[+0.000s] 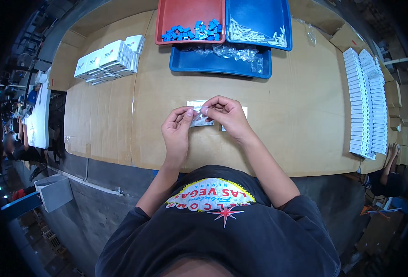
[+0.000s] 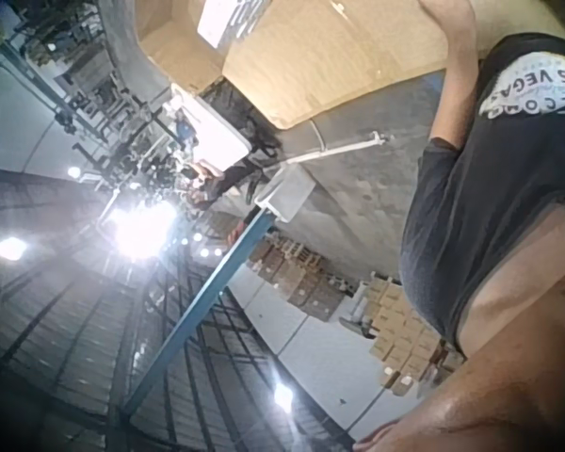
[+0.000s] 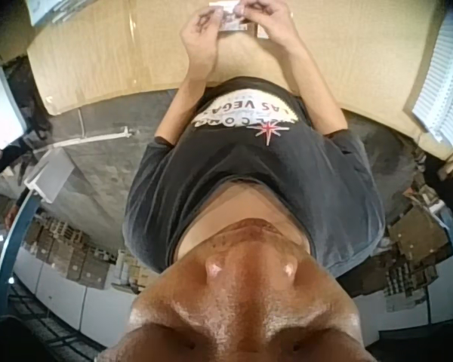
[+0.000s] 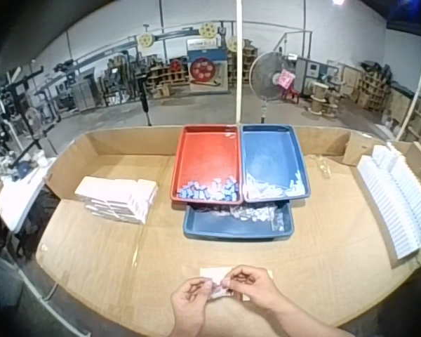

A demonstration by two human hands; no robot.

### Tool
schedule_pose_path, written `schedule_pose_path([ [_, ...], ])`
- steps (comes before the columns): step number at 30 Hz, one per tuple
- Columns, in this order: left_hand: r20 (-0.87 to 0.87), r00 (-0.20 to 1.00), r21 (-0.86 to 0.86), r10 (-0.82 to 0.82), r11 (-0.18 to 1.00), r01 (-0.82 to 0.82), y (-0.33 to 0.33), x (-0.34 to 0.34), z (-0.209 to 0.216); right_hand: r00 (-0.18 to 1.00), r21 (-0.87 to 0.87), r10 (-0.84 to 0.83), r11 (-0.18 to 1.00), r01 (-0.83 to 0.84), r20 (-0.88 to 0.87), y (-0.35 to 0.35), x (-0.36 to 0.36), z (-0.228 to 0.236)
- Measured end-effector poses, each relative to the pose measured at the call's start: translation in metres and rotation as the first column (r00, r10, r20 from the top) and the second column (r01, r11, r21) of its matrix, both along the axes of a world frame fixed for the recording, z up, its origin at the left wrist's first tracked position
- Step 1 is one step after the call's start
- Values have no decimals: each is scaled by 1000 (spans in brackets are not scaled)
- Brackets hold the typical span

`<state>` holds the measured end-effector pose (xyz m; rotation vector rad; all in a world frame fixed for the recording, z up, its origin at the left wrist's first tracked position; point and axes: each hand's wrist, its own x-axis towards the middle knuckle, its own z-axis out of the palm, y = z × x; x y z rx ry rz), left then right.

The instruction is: Packing small electronic components into a plastic bag and then into a white box.

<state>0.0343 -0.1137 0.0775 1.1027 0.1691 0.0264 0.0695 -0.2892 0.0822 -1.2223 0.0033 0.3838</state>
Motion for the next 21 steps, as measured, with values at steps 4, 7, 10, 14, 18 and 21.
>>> schedule_pose_path([
  [4,4,1000,65,4,998,-5,3,-1,-3,997,67,-13,998,18,-75,3,-3,-1],
  [7,22,1000,77,0,997,-2,2,0,-3,994,97,-24,995,35,-108,4,-4,-2],
  [10,19,1000,58,9,998,-10,1,0,-2,996,102,-49,993,57,-80,5,-4,-5],
  [14,17,1000,36,16,999,-17,2,0,-2,998,59,-56,997,57,-13,7,-3,-3],
  [18,29,999,47,18,999,-19,3,0,-2,998,73,-45,996,48,-37,5,-3,-2],
  [21,22,1000,85,-4,996,2,3,1,0,997,115,-54,992,61,-60,2,-2,-6],
])
